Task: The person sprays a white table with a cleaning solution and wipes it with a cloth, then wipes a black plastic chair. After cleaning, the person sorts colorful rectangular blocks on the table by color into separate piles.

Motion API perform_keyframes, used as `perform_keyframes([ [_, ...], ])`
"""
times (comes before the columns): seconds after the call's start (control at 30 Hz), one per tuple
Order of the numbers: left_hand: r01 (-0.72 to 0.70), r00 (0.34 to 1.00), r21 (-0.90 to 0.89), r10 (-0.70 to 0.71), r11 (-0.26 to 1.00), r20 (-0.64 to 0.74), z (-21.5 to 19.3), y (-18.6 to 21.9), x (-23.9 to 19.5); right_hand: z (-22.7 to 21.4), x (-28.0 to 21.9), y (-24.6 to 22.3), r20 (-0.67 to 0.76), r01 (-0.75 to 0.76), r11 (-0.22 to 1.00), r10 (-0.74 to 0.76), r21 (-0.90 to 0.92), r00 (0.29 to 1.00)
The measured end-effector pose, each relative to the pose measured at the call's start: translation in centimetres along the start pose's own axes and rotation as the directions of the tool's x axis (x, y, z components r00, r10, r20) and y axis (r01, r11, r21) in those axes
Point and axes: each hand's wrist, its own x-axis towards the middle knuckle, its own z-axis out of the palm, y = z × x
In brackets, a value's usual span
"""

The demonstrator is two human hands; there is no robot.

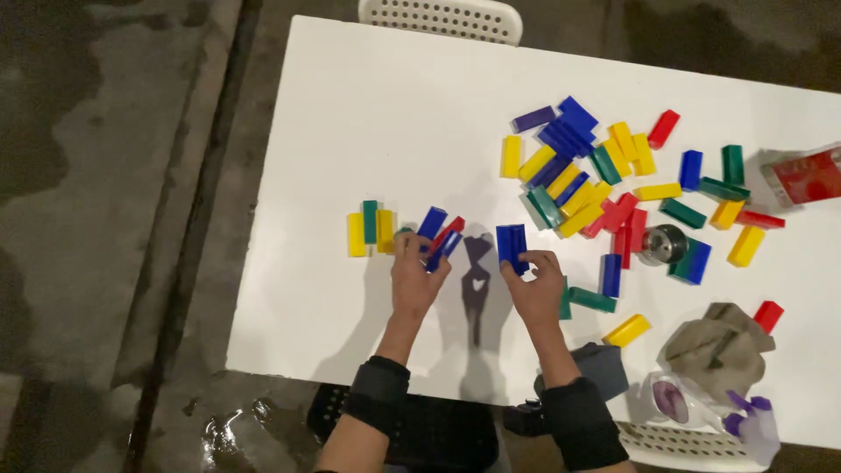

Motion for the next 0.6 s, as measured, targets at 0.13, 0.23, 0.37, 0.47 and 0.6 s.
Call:
perform_keyframes([
  [0.13,0.067,0.995,0.051,-0.063,0.996,-0.078,-4.4,-3.9,1.9,4.6,-0.4,-1.0,0.090,0.164,0.979,-0.175,0.118,0.980],
  [0.23,0.155,0.982,0.040,-0.149,0.987,-0.118,-7.0,-5.6,3.4,8.0,-0.3,-3.1,0.125,0.144,0.979,-0.162,0.143,0.979],
  [0.37,0.141,0.982,-0.079,-0.150,0.987,-0.115,-8.7,-7.8,5.0,12.2,0.3,-3.7,0.163,0.205,0.968,-0.228,0.146,0.960],
  [0.47,0.145,0.981,-0.089,-0.155,0.985,-0.118,-9.1,-9.4,5.7,15.5,1.1,-1.8,0.180,0.179,0.979,-0.195,0.100,0.964],
  [0.6,0.030,0.995,0.050,-0.025,0.998,-0.096,-9.1,-11.2,7.0,17.8,2.1,-2.5,0.231,0.112,0.991,-0.126,0.073,0.965],
])
